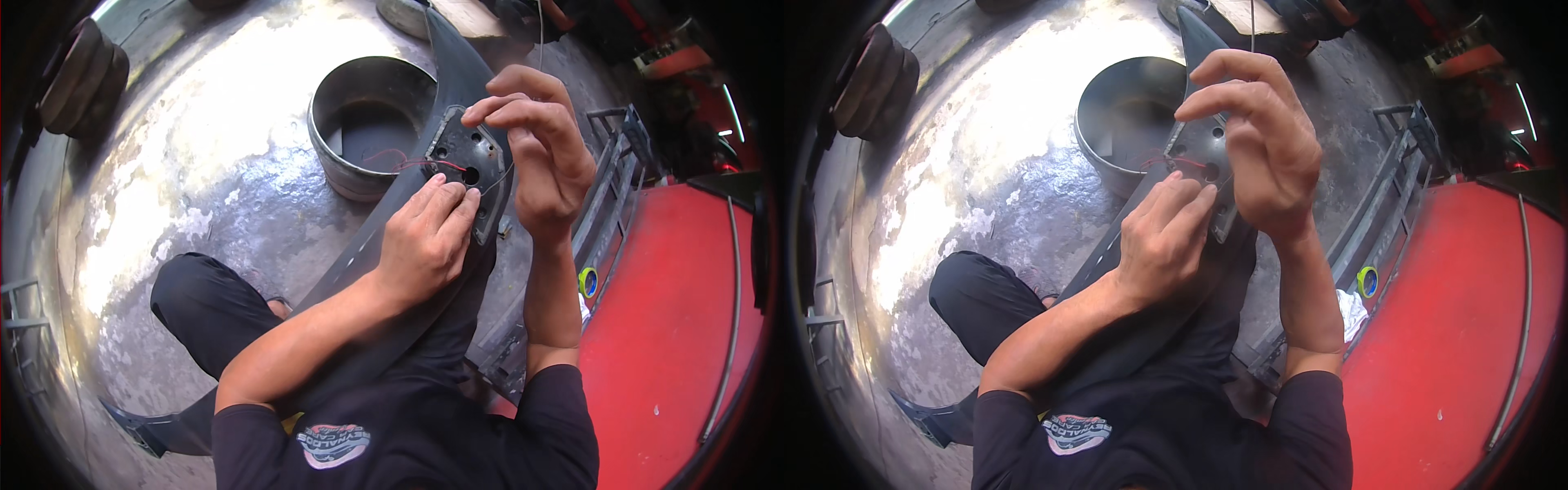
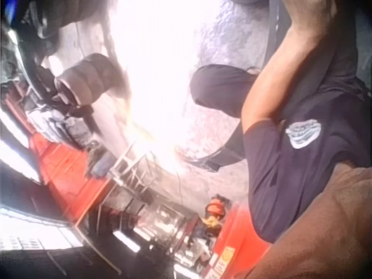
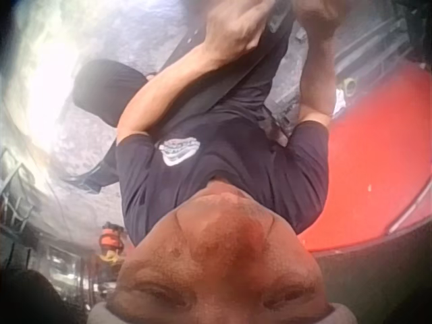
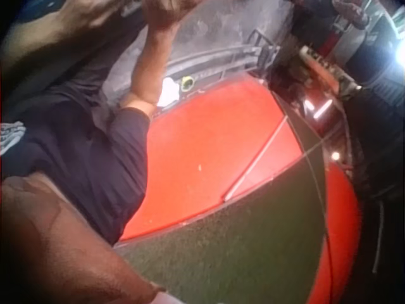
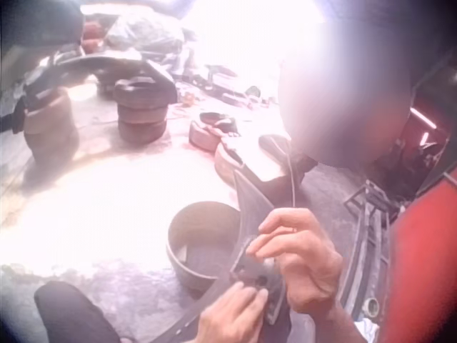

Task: The person uses a utility knife to scrape and clean the edges of a hole in a black plastic part. They then insert a metal wire through the hole and bend it to secure it in place.

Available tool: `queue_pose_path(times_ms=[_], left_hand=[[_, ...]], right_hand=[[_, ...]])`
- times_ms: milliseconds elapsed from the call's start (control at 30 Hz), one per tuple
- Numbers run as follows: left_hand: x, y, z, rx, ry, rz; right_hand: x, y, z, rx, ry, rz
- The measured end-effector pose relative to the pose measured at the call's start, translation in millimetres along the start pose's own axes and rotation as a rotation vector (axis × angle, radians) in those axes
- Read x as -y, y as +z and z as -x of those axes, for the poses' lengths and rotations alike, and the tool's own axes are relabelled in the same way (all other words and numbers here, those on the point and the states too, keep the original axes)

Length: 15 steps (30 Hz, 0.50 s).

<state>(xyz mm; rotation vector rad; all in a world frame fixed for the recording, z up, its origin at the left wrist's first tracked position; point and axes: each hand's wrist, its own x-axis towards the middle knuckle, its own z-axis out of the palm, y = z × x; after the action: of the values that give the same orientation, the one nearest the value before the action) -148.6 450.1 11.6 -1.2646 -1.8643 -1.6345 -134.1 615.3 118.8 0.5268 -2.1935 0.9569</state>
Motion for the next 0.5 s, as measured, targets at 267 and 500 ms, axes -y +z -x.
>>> queue_pose_path(times_ms=[267, 500], left_hand=[[4.2, 0.5, 2.6, -0.021, -0.011, 0.023], [4.3, -0.2, 0.3, -0.014, 0.01, 0.014]], right_hand=[[15.3, 19.2, -10.7, -0.16, -0.166, 0.196], [40.7, 28.1, -12.5, -0.524, 0.186, -0.171]])
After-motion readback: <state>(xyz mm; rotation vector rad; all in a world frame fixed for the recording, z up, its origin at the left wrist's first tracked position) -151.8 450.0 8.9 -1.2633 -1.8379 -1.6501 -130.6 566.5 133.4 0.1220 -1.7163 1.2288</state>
